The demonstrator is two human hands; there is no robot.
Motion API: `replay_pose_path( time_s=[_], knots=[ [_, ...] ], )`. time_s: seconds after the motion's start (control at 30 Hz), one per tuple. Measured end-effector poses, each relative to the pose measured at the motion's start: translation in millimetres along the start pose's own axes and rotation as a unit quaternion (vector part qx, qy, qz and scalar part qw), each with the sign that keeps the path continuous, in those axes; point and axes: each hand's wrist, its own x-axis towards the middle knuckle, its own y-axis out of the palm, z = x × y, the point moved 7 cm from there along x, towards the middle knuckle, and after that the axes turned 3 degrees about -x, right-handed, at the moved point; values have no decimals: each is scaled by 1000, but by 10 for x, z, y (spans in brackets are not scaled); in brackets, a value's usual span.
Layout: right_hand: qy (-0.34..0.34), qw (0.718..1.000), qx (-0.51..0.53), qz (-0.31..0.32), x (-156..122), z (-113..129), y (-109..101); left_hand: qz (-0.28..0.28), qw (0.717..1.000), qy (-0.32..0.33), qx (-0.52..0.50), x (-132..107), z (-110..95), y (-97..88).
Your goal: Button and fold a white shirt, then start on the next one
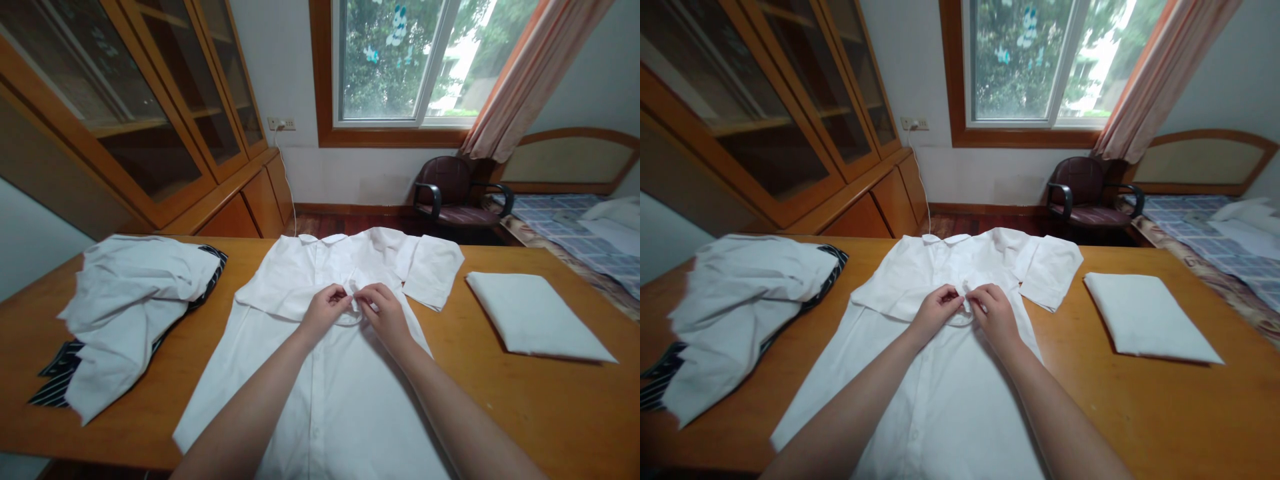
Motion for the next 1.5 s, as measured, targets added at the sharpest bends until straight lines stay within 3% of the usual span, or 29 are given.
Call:
replay_pose_path(
  time_s=[0.13, 0.73, 1.0, 1.5],
  knots=[
    [-11, 1000, -3, -12, 7, 25, -17, 0, 999, 23, 24, 6, -8, -7],
    [-15, 999, -34, -14, 0, 41, -48, 0, 1000, -1, -5, 16, 53, -10],
    [-29, 998, -44, -38, -19, 34, -73, -44, 983, 121, 130, -15, -146, -49],
    [-4, 999, -24, -42, -26, -19, -60, -41, 961, 175, 212, -81, -256, 34]
  ],
)
